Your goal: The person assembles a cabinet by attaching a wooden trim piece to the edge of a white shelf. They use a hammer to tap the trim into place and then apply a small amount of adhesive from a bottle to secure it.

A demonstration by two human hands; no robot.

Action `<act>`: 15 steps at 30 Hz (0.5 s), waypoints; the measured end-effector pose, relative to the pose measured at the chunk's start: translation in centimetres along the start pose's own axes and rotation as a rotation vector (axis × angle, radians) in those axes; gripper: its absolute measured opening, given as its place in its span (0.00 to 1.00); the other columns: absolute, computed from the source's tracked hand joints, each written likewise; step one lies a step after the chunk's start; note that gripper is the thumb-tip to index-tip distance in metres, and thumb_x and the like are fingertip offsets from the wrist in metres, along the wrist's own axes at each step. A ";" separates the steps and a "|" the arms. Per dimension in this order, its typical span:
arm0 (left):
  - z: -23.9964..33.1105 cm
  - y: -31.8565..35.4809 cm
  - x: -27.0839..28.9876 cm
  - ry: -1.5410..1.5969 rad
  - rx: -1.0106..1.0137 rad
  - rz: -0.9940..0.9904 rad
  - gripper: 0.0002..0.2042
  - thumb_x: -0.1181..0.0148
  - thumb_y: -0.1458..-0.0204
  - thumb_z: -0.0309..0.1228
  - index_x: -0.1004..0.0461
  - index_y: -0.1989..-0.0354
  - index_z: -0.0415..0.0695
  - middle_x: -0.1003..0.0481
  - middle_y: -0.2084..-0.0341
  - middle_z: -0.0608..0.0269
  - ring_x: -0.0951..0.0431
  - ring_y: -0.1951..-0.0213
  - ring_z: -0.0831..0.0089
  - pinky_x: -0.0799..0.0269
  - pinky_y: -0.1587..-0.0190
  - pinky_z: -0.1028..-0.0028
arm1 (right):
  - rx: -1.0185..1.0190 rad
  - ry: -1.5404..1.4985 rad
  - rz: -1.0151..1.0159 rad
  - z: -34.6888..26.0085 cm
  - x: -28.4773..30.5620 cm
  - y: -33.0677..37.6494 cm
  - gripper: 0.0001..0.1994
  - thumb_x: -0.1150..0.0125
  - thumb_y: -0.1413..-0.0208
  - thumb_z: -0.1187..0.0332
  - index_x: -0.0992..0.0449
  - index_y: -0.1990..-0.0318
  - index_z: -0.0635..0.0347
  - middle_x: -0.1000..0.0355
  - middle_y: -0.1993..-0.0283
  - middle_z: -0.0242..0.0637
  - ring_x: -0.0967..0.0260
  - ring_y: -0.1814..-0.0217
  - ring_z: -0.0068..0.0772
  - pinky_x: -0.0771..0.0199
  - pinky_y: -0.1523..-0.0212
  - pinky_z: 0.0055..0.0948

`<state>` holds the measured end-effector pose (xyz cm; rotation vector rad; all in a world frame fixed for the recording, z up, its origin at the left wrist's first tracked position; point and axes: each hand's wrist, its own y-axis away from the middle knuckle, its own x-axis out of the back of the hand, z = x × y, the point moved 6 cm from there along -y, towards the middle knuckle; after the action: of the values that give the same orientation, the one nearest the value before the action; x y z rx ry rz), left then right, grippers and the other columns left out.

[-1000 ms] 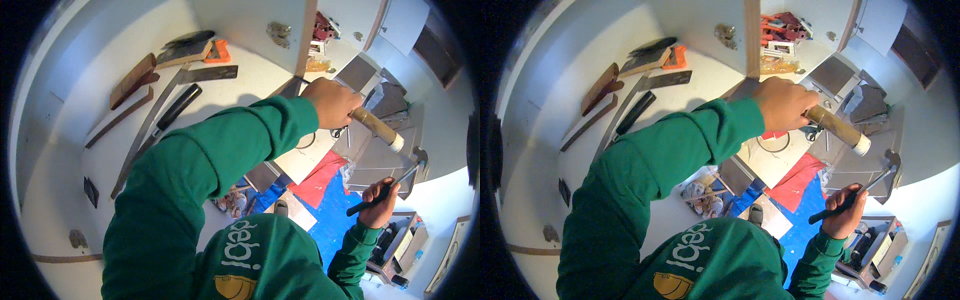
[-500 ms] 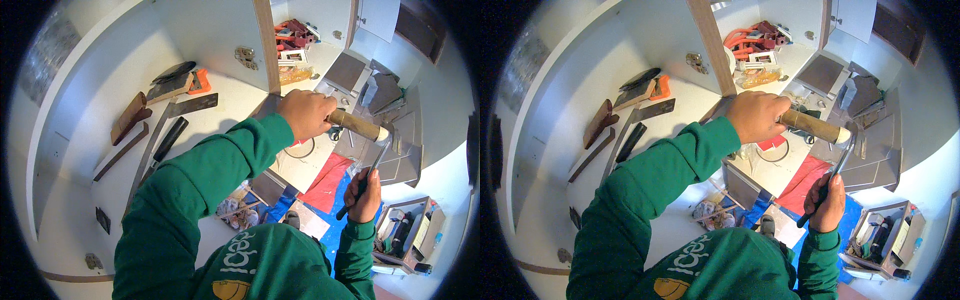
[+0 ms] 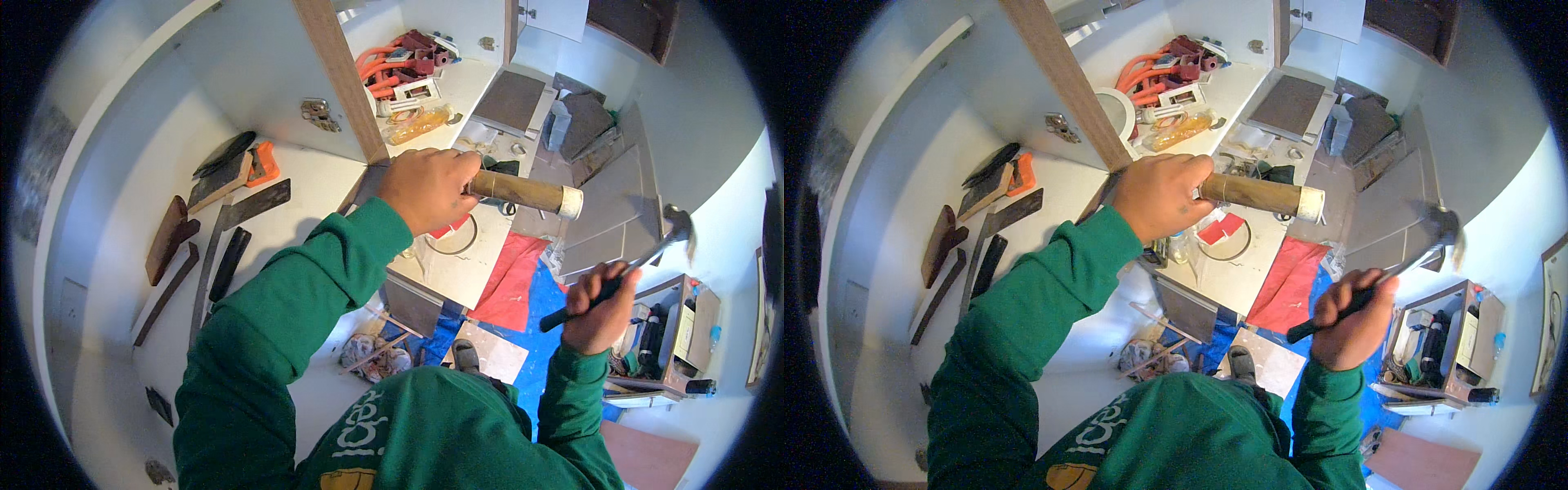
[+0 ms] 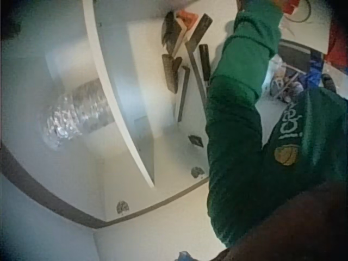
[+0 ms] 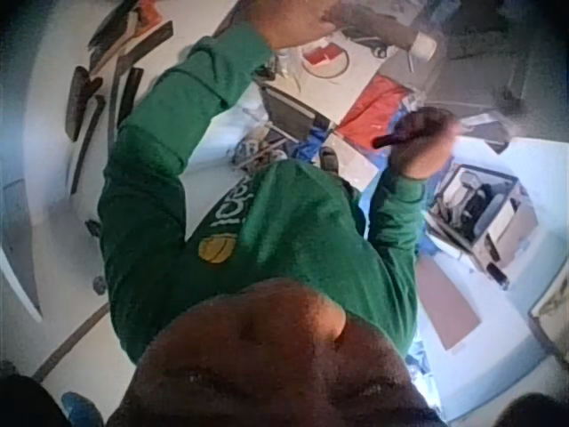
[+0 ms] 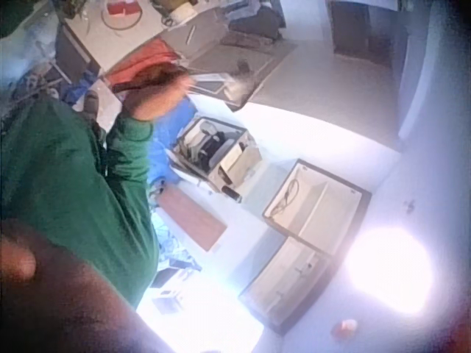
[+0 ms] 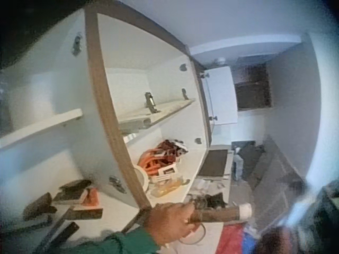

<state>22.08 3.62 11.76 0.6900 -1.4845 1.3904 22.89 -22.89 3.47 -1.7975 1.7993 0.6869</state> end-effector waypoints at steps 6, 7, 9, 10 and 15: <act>-0.6 0.7 0.1 -0.030 0.015 0.022 0.16 0.33 0.58 0.39 0.31 0.65 0.46 0.24 0.73 0.56 0.21 0.66 0.53 0.28 0.64 0.54 | -0.156 0.306 -0.193 4.7 -1.0 1.4 0.24 0.59 0.32 0.45 0.35 0.73 0.54 0.41 0.84 0.30 0.47 0.88 0.23 0.49 0.89 0.25; -0.4 0.5 0.4 -0.025 0.017 0.018 0.16 0.33 0.58 0.39 0.31 0.66 0.46 0.24 0.73 0.57 0.21 0.66 0.53 0.28 0.64 0.55 | -0.115 0.294 -0.193 4.1 -1.1 1.3 0.23 0.59 0.32 0.45 0.35 0.72 0.53 0.42 0.84 0.29 0.48 0.88 0.22 0.49 0.89 0.24; -0.2 0.2 0.3 0.002 0.003 0.025 0.15 0.33 0.58 0.39 0.31 0.67 0.46 0.24 0.74 0.58 0.21 0.67 0.54 0.27 0.65 0.55 | -0.086 0.233 -0.134 3.0 -0.5 0.8 0.22 0.59 0.32 0.45 0.36 0.70 0.53 0.43 0.84 0.29 0.49 0.89 0.22 0.49 0.89 0.23; -0.4 0.4 0.5 0.011 0.003 0.029 0.15 0.33 0.58 0.38 0.31 0.67 0.46 0.24 0.74 0.58 0.21 0.67 0.54 0.27 0.65 0.55 | -0.075 0.219 -0.136 2.8 -0.8 0.8 0.22 0.58 0.32 0.45 0.36 0.69 0.53 0.43 0.84 0.29 0.50 0.89 0.22 0.49 0.90 0.23; -0.3 0.9 0.0 0.081 0.007 0.033 0.13 0.34 0.58 0.38 0.30 0.68 0.47 0.24 0.76 0.59 0.21 0.69 0.55 0.28 0.67 0.55 | -0.084 0.182 -0.110 2.3 0.0 1.6 0.21 0.55 0.33 0.45 0.37 0.68 0.53 0.43 0.82 0.29 0.51 0.89 0.20 0.51 0.90 0.22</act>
<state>21.38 4.04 11.36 0.6093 -1.4336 1.4324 21.29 -21.36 1.83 -2.0564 1.7920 0.5803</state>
